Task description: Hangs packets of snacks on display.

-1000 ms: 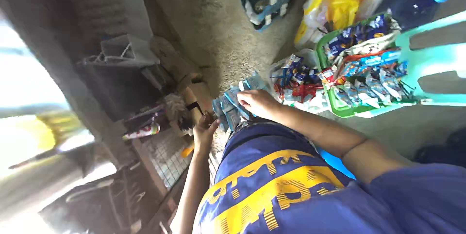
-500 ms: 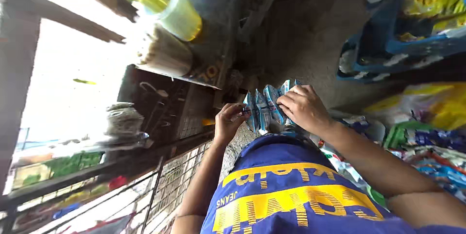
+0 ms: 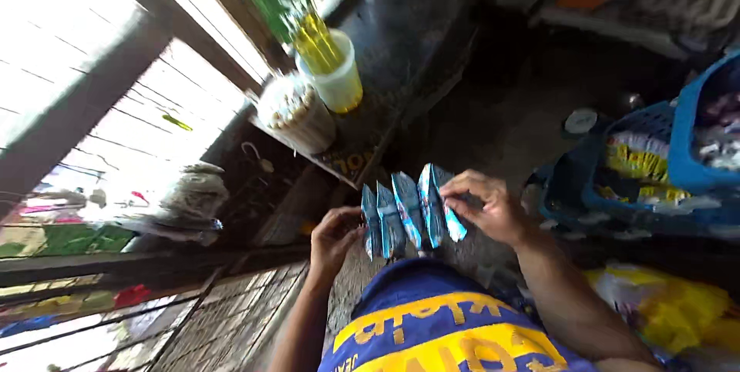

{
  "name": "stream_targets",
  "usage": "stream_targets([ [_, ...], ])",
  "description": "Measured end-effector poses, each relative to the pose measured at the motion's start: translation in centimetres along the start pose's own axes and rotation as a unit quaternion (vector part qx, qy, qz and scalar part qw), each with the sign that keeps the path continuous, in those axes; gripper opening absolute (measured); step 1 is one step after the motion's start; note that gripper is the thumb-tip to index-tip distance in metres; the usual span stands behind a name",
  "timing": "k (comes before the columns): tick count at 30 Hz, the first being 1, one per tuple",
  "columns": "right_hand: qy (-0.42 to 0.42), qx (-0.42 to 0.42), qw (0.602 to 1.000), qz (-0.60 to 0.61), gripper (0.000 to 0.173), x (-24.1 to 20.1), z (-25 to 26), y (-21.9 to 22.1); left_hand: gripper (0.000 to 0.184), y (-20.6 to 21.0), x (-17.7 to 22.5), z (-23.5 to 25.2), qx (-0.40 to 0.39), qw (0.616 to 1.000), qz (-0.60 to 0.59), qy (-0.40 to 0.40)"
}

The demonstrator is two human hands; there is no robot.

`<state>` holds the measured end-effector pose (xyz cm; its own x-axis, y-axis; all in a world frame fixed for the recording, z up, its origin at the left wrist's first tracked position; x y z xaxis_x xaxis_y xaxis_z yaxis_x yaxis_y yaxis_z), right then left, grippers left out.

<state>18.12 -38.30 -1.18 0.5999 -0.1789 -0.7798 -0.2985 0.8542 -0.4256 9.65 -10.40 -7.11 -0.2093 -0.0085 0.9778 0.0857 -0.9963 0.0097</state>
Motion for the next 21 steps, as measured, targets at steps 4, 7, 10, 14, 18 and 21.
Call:
stream_targets([
  [4,-0.031,-0.016,0.998,0.05,0.018,1.0,1.3,-0.2,0.03,0.2,0.0,0.1,0.042,0.999,-0.004,0.003],
  [7,-0.094,-0.037,0.995,0.012,0.015,-0.7,2.9,-0.6,0.028,0.5,0.9,0.3,0.053,0.998,0.005,0.022],
  [10,-0.157,-0.073,0.979,-0.104,0.013,-3.1,4.8,0.1,0.028,0.4,2.5,0.4,0.07,0.997,0.004,0.034],
  [14,-0.241,-0.088,0.929,-0.267,0.01,-7.3,7.0,1.5,0.027,-0.5,5.0,0.2,0.097,0.992,0.009,0.077],
  [18,-0.32,-0.069,0.887,-0.327,0.014,-11.4,8.5,3.1,0.029,-2.4,7.7,-0.7,0.13,0.985,0.019,0.113],
  [21,-0.368,-0.093,0.878,-0.293,0.018,-13.6,9.5,4.9,0.029,-4.0,9.8,-1.5,0.149,0.98,0.029,0.127],
])
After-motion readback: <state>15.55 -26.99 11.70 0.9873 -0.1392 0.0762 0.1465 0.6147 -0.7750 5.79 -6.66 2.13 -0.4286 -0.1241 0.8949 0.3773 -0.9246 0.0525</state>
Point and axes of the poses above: each hand's wrist, its own z-axis towards the middle knuckle, its own y-axis out of the palm, x = y × z, the point moved 10 cm from there along z, towards the middle knuckle, and after that the axes turned 5 degrees about -z, right-handed, at the moved point
